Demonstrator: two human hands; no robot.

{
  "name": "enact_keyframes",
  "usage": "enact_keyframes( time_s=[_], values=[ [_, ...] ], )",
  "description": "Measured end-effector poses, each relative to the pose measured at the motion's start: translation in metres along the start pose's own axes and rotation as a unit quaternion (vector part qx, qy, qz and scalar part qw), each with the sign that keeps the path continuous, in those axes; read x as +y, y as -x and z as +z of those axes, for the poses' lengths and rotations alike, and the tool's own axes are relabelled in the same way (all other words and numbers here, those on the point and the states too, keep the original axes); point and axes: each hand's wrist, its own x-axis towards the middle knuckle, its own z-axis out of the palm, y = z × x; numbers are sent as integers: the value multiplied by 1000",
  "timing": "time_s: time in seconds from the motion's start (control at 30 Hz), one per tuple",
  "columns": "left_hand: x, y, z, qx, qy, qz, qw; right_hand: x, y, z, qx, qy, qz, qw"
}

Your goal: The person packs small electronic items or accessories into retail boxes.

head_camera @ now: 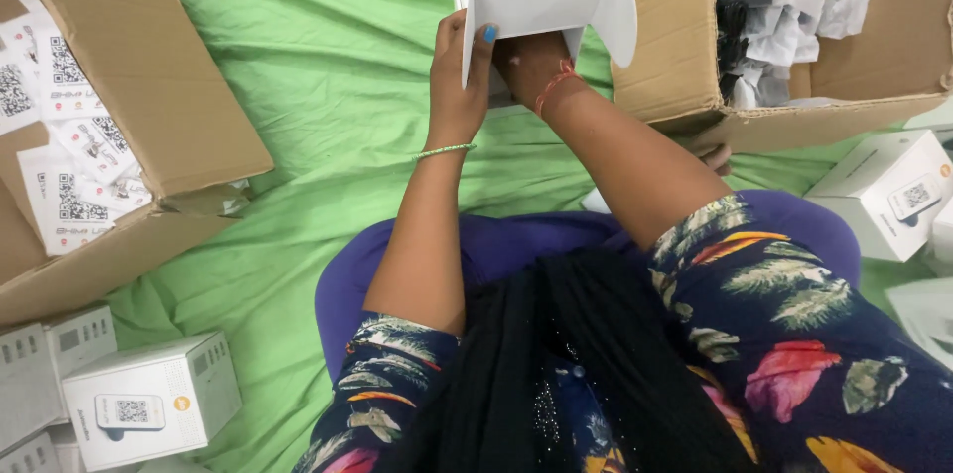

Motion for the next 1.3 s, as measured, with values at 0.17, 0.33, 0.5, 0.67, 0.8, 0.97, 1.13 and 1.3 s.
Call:
enact_keyframes(
  time_s=[0.17, 0.33, 0.5, 0.67, 0.8, 0.97, 1.13, 1.3],
  values=[
    [-9, 0, 1, 14, 3, -25, 1000, 2, 2, 4, 48, -17, -25, 998],
    [-3, -2, -4, 23, 46, -84, 995, 5, 22, -44, 68, -18, -64, 995],
    [-10, 0, -5, -17, 109, -42, 993, 22, 41, -85, 67, 42, -89, 993],
    [-9, 2, 3, -13, -135, 64, 989, 17, 47, -90, 136, 71, -52, 987],
    [-16, 6, 8, 17, -155, 7, 988, 3, 64, -91, 136, 21, -45, 989],
    [-7, 3, 11, 24, -153, 33, 987, -4, 73, -50, 38, -90, -36, 995],
    [-3, 7, 11, 11, -174, 36, 984, 4, 22, 23, 19, -70, -15, 997],
    [-4, 5, 13, 17, -188, 31, 982, -15, -20, 77, -60, -18, 86, 994]
  ],
)
